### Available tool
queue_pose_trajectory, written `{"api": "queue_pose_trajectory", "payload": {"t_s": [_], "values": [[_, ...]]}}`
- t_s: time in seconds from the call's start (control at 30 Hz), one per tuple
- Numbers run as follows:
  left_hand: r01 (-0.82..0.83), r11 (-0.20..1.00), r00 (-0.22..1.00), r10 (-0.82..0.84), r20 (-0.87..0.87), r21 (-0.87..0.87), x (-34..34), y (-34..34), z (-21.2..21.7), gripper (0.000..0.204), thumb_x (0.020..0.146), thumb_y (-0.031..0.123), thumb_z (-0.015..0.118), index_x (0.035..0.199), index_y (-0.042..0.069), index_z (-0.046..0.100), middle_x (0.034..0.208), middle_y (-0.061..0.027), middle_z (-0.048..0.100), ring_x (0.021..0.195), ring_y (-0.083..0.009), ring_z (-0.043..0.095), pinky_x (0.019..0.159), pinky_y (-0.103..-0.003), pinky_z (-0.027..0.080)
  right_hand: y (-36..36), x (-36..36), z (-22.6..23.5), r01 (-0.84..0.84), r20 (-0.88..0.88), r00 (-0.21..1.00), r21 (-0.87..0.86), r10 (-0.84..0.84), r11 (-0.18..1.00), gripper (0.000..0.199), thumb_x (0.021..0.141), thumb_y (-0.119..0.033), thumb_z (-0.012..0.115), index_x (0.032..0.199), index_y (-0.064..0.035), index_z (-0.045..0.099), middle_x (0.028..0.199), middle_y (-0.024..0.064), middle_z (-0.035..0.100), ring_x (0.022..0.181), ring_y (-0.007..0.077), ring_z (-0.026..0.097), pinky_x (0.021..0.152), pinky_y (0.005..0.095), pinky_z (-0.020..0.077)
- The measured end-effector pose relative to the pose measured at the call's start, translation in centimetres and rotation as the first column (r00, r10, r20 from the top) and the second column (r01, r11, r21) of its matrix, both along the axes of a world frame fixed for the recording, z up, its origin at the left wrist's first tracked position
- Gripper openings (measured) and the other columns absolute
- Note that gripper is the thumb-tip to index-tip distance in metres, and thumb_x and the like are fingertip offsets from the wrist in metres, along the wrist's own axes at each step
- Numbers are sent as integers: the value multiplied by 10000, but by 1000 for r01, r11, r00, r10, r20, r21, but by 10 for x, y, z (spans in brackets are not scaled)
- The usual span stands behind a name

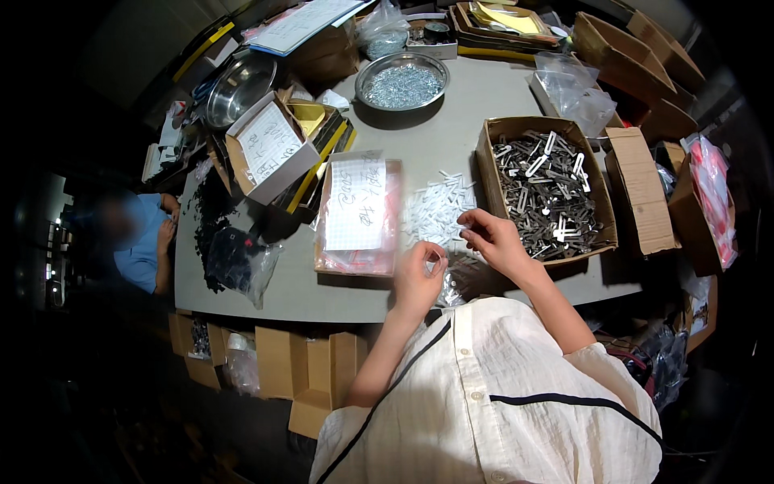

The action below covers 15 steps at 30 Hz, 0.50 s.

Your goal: The person sorts small metallic fasteners from a metal bowl onto a table, then places them into small plastic bags. They also handle a document and move a cardboard box while working at a cluttered table.

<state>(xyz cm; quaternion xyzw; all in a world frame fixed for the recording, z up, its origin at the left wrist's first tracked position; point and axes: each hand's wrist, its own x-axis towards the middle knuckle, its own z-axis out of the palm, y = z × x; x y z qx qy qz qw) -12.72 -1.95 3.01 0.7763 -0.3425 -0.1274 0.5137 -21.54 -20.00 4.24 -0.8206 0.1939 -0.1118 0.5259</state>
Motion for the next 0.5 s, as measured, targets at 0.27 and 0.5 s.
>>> {"api": "queue_pose_trajectory", "payload": {"t_s": [0.27,0.5], "values": [[9,1000,999,-9,-50,0,-4,-16,-8,156,821,32,727,930,30,616,860,-81,692,835,-197,673,770,-337,510,-11,-8,2,-6,108,994,1,6,1000,294,904,-30,642,1198,-16,629,957,158,723,874,221,726,787,321,560],[100,991,985,-112,-135,-88,-7,-31,-6,195,817,19,719,983,11,615,883,-96,682,826,-178,663,764,-325,513,-11,-22,42,-308,169,951,535,257,787,222,962,-65,639,1167,19,648,904,36,705,734,90,650,660,227,523]]}}
